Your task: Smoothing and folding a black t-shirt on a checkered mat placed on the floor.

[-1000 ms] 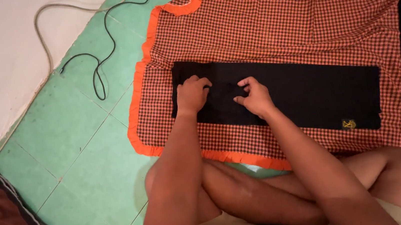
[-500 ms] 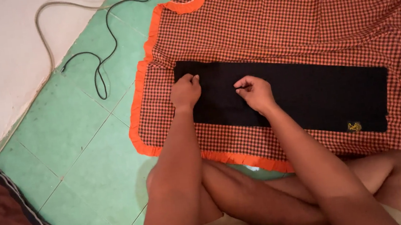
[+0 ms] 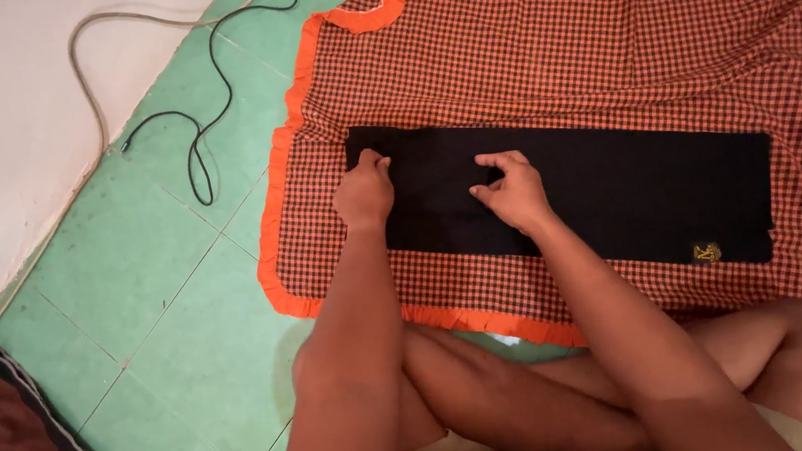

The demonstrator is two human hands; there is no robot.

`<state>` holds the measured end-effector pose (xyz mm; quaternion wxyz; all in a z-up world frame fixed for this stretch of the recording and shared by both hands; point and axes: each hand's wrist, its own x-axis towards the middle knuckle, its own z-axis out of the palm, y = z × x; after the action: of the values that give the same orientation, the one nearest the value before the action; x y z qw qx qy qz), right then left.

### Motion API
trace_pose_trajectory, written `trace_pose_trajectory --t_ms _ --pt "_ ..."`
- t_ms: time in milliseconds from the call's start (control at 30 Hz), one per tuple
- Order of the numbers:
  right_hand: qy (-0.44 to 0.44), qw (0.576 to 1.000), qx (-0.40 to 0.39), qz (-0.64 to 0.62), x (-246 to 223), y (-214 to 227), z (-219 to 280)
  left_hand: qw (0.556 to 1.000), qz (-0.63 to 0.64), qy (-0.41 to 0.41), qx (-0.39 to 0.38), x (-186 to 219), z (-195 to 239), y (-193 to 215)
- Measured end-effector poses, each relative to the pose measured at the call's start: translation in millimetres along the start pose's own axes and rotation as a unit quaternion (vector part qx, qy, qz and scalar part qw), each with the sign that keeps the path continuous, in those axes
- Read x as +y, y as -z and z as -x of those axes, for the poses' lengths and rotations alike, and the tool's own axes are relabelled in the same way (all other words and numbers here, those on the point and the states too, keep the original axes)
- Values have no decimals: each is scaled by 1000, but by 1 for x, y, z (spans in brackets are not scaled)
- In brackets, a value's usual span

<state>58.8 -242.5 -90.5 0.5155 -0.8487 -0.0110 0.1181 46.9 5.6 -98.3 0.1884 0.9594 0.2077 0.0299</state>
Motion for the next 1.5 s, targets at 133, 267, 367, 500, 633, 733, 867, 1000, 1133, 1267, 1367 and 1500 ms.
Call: trace_pose_trajectory --t_ms 133,267,367,500,633,733,867,1000,1133,1267,1367,1500 --pt "6 999 -27 24 -11 6 3 996 -76 -3 38 -12 -4 -22" --pt "18 997 -56 49 -8 8 2 996 -81 -37 -9 -9 -6 -19" --pt "18 996 -72 50 -13 12 4 994 -103 -26 15 -9 -9 -31" --pt "31 994 -92 55 -3 10 2 994 -110 19 -11 -20 -15 -45" --pt "30 991 -102 80 -14 12 10 991 -132 36 -1 -16 -11 -42" --pt "20 981 -108 162 -38 20 20 985 -152 19 83 -3 -4 -27" --pt "129 963 0 236 -40 10 27 916 -170 -132 338 35 4 -2" --pt "209 919 38 332 -23 -19 31 959 -26 -242 147 56 20 -25" --pt "135 907 -67 394 -23 -33 36 980 -50 -182 -60 49 37 7" --pt "116 899 -78 415 -25 -34 35 973 -108 -180 -99 30 25 0" --pt "106 899 -107 412 -23 -30 31 973 -118 -186 -75 26 19 -12" --pt "140 887 -115 425 -34 6 37 973 -118 -182 -82 32 17 -9"
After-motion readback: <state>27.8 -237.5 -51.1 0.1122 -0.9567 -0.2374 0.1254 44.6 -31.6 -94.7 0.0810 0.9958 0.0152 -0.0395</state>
